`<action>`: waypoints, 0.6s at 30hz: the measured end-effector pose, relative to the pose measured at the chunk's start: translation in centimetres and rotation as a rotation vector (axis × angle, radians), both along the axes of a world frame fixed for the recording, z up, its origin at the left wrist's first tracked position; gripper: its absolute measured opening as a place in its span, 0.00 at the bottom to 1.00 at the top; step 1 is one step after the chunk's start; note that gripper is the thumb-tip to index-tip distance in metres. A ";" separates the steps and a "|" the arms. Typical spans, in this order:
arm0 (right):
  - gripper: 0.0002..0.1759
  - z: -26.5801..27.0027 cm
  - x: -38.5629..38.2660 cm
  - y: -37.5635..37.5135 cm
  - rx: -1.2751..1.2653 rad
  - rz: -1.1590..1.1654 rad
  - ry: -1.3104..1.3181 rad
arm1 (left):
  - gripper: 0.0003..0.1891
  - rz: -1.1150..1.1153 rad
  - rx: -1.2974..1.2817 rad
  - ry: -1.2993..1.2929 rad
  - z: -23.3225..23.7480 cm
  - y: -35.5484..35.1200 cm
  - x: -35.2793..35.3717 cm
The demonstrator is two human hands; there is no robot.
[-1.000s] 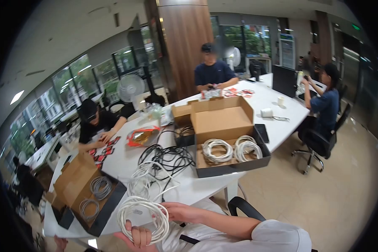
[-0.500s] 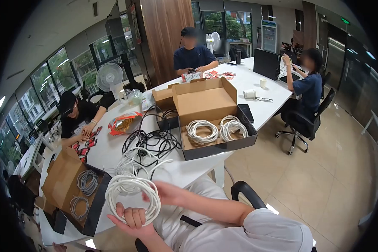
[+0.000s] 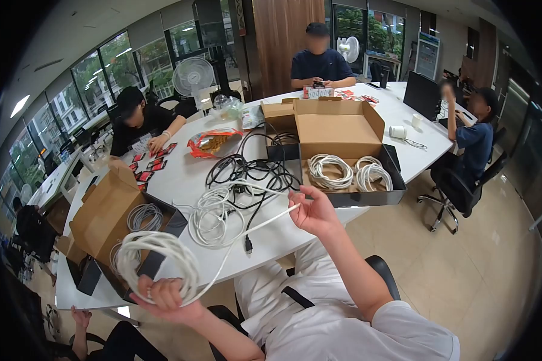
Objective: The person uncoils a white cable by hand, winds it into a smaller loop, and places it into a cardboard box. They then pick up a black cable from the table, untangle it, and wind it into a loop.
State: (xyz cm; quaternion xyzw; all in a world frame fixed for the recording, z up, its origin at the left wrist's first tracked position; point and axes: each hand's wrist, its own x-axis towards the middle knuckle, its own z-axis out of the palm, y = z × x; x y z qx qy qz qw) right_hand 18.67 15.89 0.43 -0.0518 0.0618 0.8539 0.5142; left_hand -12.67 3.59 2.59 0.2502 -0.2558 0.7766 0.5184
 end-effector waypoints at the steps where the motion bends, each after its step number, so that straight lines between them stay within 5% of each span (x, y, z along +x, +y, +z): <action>1: 0.08 -2.1 0.4 0.7 -0.011 0.000 -0.005 | 0.20 0.004 0.008 -0.023 0.3 -0.2 -0.3; 4: 0.09 -6.0 0.4 2.0 -0.102 0.000 -0.068 | 0.16 0.050 0.064 0.069 0.6 -0.9 -0.8; 8: 0.10 -6.5 -0.7 3.3 0.143 -0.083 -0.305 | 0.16 0.107 0.105 0.131 1.2 -2.1 -0.9; 10: 0.12 -2.1 -1.6 1.4 0.418 -0.186 -0.637 | 0.17 0.222 0.085 0.156 1.1 -2.5 -1.0; 13: 0.13 2.3 -2.1 -0.1 0.677 -0.313 -0.785 | 0.19 0.431 -0.050 0.162 0.6 -2.8 -0.7; 18: 0.12 7.2 -2.5 -2.2 1.042 -0.456 -0.541 | 0.19 0.654 -0.232 0.259 -0.4 -1.8 1.1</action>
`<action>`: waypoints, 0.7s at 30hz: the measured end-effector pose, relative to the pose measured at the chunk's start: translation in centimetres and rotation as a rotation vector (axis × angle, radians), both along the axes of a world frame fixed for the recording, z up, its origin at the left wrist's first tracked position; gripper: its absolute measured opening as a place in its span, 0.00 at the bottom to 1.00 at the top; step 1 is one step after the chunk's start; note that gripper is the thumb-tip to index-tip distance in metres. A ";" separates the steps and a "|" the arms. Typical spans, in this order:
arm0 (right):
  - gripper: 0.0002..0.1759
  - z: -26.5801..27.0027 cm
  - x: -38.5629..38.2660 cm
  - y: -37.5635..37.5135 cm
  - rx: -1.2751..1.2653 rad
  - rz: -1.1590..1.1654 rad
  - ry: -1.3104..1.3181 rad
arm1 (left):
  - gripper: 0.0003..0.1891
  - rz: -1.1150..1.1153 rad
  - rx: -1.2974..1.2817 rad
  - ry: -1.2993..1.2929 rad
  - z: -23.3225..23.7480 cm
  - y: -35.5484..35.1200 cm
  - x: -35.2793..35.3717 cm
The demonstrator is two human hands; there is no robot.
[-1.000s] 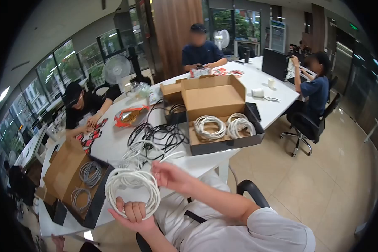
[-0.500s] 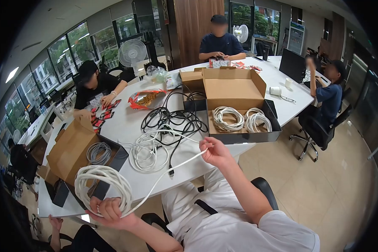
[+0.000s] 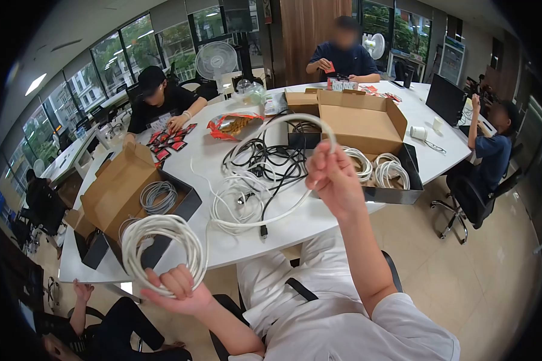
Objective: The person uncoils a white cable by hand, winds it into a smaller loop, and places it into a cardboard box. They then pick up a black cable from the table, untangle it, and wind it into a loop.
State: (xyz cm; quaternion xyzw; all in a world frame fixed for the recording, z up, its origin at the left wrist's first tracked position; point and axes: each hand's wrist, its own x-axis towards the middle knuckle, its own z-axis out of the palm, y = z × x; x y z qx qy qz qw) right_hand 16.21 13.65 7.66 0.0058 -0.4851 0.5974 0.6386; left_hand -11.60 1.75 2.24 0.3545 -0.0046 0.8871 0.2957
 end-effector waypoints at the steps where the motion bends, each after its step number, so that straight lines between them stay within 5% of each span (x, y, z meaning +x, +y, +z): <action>1: 0.12 0.2 0.0 -0.1 0.092 0.023 0.066 | 0.19 0.002 -0.019 -0.004 -0.3 0.2 0.1; 2: 0.12 0.2 0.1 0.1 0.144 0.002 0.097 | 0.19 0.002 -0.037 -0.009 -0.5 0.5 0.3; 6: 0.10 -1.9 1.1 1.8 -0.291 0.042 0.233 | 0.19 -0.056 -0.137 -0.034 -2.5 1.8 0.8; 9: 0.09 -4.0 0.6 2.5 -0.438 -0.147 0.164 | 0.19 -0.033 -0.278 -0.030 -3.6 2.6 2.4; 21: 0.09 -5.1 3.4 6.3 -0.332 -0.307 -0.068 | 0.19 0.170 -0.447 -0.072 -5.1 3.4 2.3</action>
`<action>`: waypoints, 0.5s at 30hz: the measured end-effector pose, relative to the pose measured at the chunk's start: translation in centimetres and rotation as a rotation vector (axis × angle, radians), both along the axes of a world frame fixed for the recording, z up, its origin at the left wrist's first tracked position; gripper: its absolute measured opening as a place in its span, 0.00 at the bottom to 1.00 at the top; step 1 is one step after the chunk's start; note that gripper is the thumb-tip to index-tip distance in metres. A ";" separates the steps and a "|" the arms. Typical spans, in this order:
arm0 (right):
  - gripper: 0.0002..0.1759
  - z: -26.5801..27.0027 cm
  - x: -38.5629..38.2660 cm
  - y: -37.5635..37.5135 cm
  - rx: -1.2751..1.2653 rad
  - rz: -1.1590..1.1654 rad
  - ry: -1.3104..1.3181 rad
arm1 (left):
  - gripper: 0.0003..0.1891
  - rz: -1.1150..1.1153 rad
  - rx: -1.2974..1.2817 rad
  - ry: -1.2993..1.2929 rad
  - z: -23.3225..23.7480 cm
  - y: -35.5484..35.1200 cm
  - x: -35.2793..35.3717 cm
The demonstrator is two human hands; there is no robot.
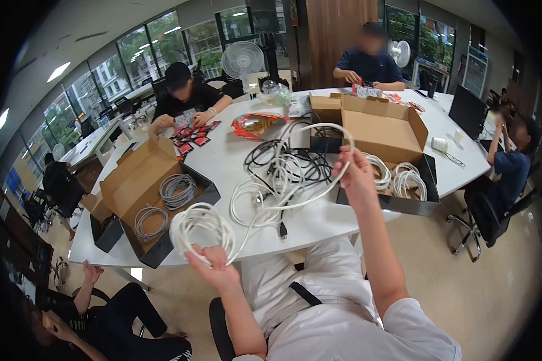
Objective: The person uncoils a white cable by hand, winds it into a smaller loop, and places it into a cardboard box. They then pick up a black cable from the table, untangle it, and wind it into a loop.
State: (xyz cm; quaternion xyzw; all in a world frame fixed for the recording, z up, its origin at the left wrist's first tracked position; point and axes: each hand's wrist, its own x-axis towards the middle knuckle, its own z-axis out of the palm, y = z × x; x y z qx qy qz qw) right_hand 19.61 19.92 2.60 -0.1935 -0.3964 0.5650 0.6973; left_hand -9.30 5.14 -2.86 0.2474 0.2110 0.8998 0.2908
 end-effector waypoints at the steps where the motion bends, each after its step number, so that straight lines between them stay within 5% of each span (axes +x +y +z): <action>1: 0.07 1.0 0.4 0.0 0.033 0.035 0.121 | 0.19 0.054 0.013 -0.045 0.7 -0.1 -1.2; 7: 0.07 5.5 1.6 2.9 -0.216 0.296 0.620 | 0.20 -0.035 0.290 -0.044 3.7 -2.4 -5.7; 10: 0.09 4.9 2.0 6.4 -0.241 0.505 0.585 | 0.18 -0.040 0.352 -0.061 5.2 -3.5 -5.9; 15: 0.15 3.0 1.6 10.3 -0.334 0.538 0.263 | 0.17 -0.023 0.422 -0.089 5.4 -5.5 -8.2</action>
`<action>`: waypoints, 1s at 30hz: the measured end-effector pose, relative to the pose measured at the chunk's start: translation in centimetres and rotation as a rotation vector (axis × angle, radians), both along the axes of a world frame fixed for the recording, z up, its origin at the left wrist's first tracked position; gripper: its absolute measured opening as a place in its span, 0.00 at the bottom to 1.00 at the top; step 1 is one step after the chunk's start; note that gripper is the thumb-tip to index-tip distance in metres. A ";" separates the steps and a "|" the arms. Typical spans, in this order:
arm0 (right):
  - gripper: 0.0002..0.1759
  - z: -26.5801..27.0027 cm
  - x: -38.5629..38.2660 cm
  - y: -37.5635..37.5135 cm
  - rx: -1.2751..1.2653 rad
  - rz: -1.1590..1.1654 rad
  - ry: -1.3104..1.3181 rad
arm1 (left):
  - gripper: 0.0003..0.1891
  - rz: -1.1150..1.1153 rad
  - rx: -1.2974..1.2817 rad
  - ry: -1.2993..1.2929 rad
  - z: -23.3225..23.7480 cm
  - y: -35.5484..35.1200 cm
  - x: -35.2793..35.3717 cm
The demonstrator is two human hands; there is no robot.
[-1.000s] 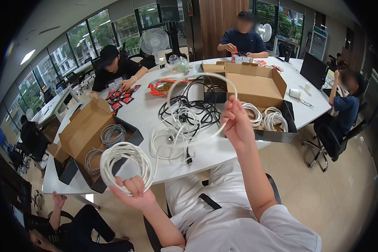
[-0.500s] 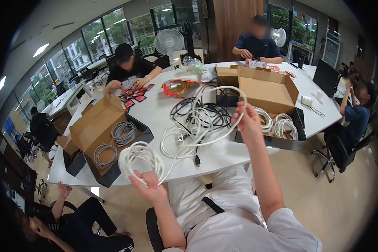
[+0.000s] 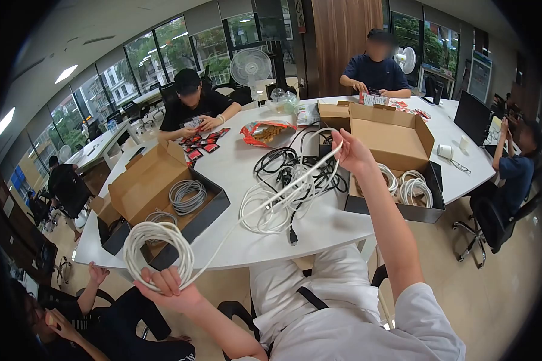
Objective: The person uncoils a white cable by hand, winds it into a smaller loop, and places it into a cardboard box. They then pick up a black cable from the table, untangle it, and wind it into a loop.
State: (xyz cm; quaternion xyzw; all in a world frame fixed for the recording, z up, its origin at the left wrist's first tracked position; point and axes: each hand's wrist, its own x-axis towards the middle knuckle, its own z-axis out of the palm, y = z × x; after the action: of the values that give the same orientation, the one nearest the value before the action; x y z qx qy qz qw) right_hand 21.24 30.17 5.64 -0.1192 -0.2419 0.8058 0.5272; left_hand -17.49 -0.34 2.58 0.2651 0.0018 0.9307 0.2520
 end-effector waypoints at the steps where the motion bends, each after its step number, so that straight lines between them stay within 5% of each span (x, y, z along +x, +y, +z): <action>1: 0.16 0.0 0.0 0.1 0.021 0.004 -0.031 | 0.17 0.006 0.014 -0.008 -0.3 -0.3 -0.6; 8: 0.24 2.6 -1.2 -1.1 0.211 0.416 0.039 | 0.18 -0.031 -0.014 -0.031 -2.3 0.1 -1.5; 11: 0.20 4.8 -2.5 -2.8 0.189 0.193 -0.151 | 0.18 -0.039 -0.013 -0.032 -3.0 0.4 -2.0; 18: 0.14 2.2 -2.8 -2.2 0.301 0.068 -0.138 | 0.19 -0.038 -0.022 -0.027 -3.5 0.0 -2.4; 23: 0.13 -1.3 -4.2 -1.5 0.188 0.054 -0.595 | 0.19 -0.045 -0.044 -0.002 -3.4 0.4 -2.0; 30: 0.13 -3.5 -6.4 -2.2 0.421 -0.240 -0.986 | 0.19 -0.064 -0.096 -0.011 -3.4 0.2 -1.0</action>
State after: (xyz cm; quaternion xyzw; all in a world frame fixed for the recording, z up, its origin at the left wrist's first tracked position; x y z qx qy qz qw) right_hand 14.85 28.01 2.10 -0.4013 -0.6011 0.5227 0.4522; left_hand -18.45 -0.19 -0.81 0.2476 0.0366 0.9224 0.2942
